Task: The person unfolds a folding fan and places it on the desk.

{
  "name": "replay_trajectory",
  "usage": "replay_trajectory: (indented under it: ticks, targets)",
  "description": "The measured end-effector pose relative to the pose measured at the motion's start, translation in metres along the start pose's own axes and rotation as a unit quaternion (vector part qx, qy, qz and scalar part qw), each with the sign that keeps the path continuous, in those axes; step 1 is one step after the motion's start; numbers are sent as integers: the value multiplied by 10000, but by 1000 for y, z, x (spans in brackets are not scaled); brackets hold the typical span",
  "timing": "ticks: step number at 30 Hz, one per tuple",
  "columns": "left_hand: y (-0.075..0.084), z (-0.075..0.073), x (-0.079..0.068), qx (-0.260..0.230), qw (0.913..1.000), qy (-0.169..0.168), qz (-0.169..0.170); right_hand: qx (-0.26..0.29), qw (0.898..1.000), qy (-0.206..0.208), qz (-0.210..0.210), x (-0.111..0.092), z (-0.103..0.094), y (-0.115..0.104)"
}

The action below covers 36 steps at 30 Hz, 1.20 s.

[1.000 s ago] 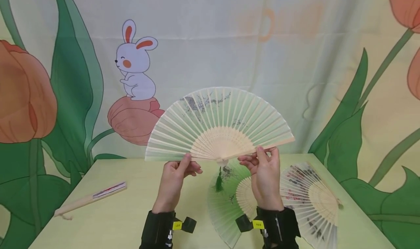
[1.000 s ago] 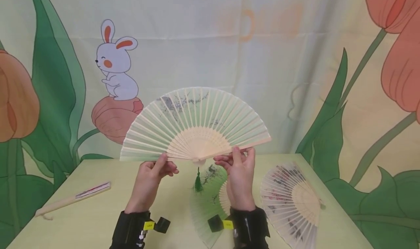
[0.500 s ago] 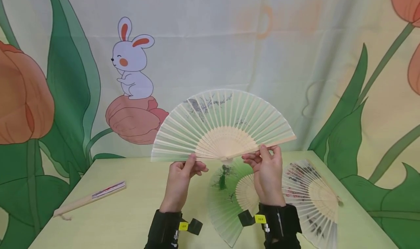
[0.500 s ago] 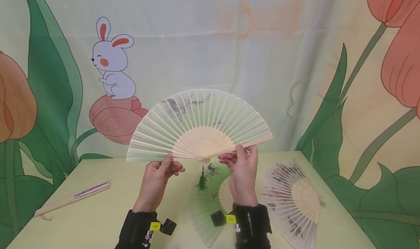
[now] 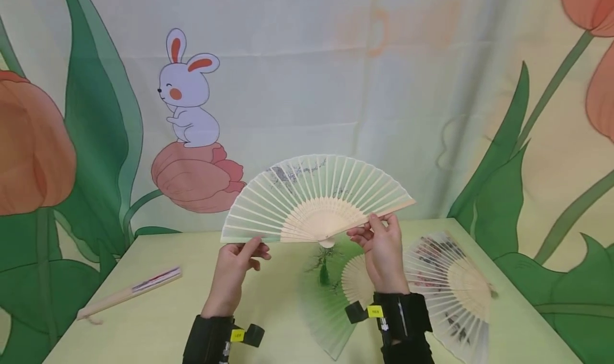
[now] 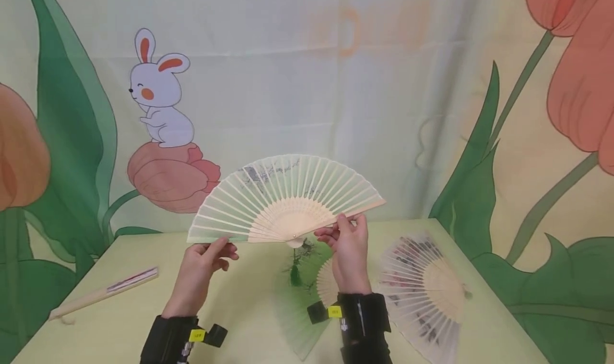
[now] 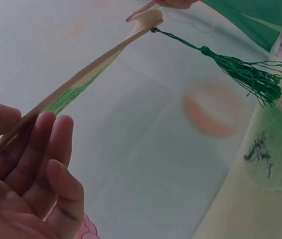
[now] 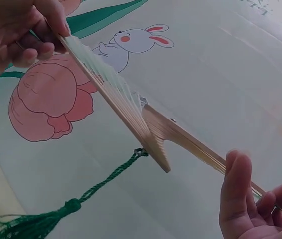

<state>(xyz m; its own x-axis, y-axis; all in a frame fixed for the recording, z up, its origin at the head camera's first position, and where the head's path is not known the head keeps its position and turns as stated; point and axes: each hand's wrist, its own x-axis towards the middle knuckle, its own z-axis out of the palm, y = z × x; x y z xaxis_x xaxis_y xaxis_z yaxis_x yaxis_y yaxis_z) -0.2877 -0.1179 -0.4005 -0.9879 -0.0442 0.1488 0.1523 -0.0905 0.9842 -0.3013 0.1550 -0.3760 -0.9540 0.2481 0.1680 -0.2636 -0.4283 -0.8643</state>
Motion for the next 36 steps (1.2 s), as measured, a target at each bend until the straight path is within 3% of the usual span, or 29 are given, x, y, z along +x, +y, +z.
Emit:
replay_trajectory:
  ticks: [7, 14, 21, 25, 32, 36]
  targets:
    - [5, -54, -10, 499, 9938, 414, -903, -343, 9978, -293, 490, 24, 12, 24]
    - [-9, -80, -31, 1347, 9761, 207, -1694, -718, 9895, -582, 1113, 46, 24, 62]
    - [-28, -86, -40, 1901, 9620, -706, -1828, -1038, 9786, -587, 1679, 66, 25, 85]
    - [-37, -94, -44, 2025, 9550, -1015, -1918, -1219, 9707, -658, 1962, 71, 26, 103]
    - [-53, -101, -52, 2105, 9422, -1807, -1880, -1972, 9574, -873, 1919, 71, 26, 127]
    - [-61, -105, -61, 2114, 9331, -2080, -2033, -2308, 9471, -977, 2004, 69, 29, 138]
